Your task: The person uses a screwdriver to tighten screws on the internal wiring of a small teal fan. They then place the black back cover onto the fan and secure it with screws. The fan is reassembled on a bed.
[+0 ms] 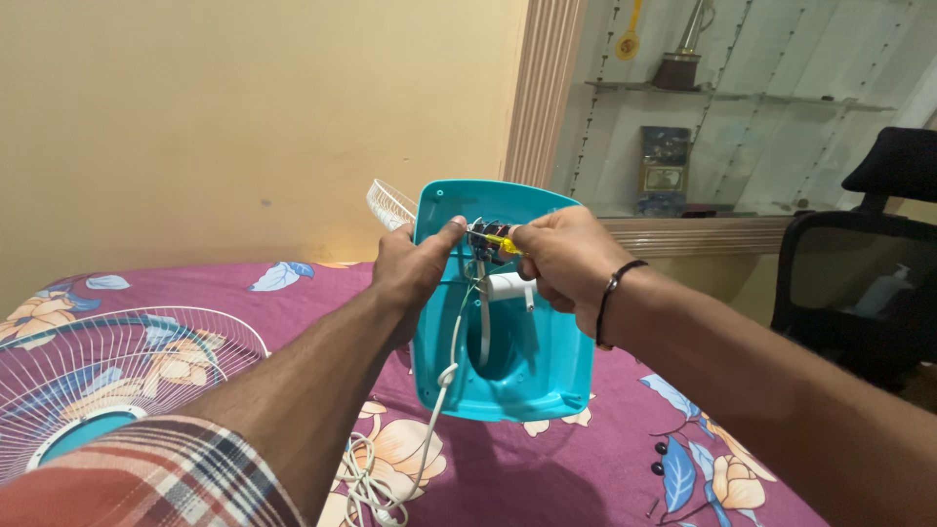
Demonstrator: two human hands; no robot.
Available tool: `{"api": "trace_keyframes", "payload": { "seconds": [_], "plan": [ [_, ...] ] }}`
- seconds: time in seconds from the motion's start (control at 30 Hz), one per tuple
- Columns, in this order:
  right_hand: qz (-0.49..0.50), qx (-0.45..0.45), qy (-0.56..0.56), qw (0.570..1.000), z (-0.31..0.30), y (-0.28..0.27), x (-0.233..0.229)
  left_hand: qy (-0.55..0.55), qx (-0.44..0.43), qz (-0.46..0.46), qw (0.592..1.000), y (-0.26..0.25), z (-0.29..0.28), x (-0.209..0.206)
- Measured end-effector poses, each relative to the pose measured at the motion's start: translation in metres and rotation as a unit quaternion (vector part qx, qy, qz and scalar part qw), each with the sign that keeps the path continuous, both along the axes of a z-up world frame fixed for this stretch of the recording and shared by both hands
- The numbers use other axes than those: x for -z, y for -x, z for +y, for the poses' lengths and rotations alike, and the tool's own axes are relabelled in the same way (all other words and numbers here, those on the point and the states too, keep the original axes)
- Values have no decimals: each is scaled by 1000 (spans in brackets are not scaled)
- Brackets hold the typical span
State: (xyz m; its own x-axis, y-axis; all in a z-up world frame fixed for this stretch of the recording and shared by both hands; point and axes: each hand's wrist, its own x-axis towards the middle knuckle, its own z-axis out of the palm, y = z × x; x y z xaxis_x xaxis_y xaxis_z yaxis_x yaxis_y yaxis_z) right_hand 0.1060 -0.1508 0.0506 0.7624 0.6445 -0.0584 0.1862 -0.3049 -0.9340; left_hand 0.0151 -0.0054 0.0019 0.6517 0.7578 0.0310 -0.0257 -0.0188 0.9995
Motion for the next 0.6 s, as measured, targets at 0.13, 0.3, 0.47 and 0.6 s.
{"api": "trace_keyframes", "payload": {
  "seconds": [0.13,0.3,0.47,0.6],
  "plan": [
    [-208,2,36,978,-1,-2,-2,15,7,-3,1000,-1,-2,1],
    [-368,17,111,923,-7,-1,-11,25,17,-32,999,-2,1,5],
    [-436,24,17,899,-19,2,-6,-11,-3,-43,999,-12,4,8],
    [-399,37,35,915,-24,1,-7,34,-5,-43,998,-12,8,9]
  ]
}}
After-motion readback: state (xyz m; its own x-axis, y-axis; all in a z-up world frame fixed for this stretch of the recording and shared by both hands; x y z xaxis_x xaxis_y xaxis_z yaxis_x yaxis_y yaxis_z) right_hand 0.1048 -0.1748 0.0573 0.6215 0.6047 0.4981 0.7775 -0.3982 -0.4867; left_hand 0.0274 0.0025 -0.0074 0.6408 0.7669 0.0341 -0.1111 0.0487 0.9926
